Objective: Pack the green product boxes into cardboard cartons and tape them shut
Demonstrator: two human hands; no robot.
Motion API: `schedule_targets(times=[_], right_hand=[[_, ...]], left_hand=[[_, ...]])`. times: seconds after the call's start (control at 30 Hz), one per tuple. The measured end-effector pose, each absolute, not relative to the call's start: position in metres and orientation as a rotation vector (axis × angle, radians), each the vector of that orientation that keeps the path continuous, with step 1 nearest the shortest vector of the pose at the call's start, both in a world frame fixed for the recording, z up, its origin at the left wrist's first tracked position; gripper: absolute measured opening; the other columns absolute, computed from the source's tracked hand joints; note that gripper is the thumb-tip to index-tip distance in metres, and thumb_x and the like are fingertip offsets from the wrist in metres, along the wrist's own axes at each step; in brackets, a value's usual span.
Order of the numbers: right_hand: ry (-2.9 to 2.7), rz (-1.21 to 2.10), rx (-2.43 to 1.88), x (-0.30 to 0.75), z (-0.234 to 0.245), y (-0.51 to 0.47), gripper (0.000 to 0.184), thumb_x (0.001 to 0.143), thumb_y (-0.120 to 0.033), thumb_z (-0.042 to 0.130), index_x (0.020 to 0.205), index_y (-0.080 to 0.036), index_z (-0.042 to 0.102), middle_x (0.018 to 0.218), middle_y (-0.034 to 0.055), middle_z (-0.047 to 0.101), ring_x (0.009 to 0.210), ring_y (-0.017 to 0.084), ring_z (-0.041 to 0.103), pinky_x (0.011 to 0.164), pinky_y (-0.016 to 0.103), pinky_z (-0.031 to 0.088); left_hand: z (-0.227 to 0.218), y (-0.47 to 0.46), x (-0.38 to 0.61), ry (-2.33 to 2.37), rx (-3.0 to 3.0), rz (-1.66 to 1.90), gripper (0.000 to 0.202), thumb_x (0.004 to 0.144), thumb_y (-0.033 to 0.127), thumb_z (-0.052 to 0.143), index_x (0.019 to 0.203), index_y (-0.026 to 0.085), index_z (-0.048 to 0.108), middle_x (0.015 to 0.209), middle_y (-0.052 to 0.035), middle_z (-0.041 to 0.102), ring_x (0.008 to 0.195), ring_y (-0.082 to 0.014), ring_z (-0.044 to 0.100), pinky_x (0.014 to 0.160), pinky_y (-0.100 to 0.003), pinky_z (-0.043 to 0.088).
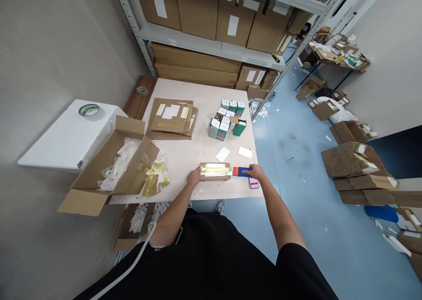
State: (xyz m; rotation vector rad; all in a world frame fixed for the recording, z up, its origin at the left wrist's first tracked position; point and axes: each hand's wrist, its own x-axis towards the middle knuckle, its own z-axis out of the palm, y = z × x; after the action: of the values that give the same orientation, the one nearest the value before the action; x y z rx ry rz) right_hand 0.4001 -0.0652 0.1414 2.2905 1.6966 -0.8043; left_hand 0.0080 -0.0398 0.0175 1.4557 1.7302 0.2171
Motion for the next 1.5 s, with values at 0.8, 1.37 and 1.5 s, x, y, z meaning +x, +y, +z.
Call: schedule_targets(times=[0.8, 1.37, 1.5], right_hand=[[1.673, -0.784, 2.372, 0.348, 0.154, -0.062, 0.047, 0.082, -0.068, 0.073, 0.08, -0.021, 0.067, 0.082, 0.0059, 0.073, 0.076, 0.02, 0.066, 0.056, 0.026, 0.034], [1.979, -0.736, 2.186, 0.124, 0.178, -0.004, 0.054, 0.088, -0.072, 0.066, 0.094, -0.019, 0.076, 0.099, 0.0129, 0.077, 0.092, 0.025, 0.07, 0.067, 0.027, 0.042], [1.978, -0.798, 2.16, 0.124, 0.18, 0.006, 0.056, 0.085, -0.073, 0.069, 0.093, -0.018, 0.076, 0.1, 0.0125, 0.077, 0.091, 0.024, 0.07, 0.065, 0.027, 0.042]], left_hand=[[0.009, -0.027, -0.051, 1.699, 1.268, 0.354, 0.05, 0.106, 0.05, 0.037, 0.12, 0.024, 0.077, 0.119, -0.0086, 0.079, 0.111, -0.0269, 0.072, 0.093, -0.03, 0.052], [0.055, 0.005, -0.099, 1.503, 1.215, 0.685, 0.068, 0.098, 0.061, 0.055, 0.152, 0.021, 0.052, 0.156, -0.0131, 0.055, 0.147, -0.0273, 0.049, 0.118, -0.034, 0.039], [0.054, 0.004, -0.097, 1.541, 1.179, 0.727, 0.061, 0.101, 0.054, 0.053, 0.152, 0.022, 0.051, 0.156, -0.0108, 0.055, 0.145, -0.0258, 0.051, 0.12, -0.035, 0.038]])
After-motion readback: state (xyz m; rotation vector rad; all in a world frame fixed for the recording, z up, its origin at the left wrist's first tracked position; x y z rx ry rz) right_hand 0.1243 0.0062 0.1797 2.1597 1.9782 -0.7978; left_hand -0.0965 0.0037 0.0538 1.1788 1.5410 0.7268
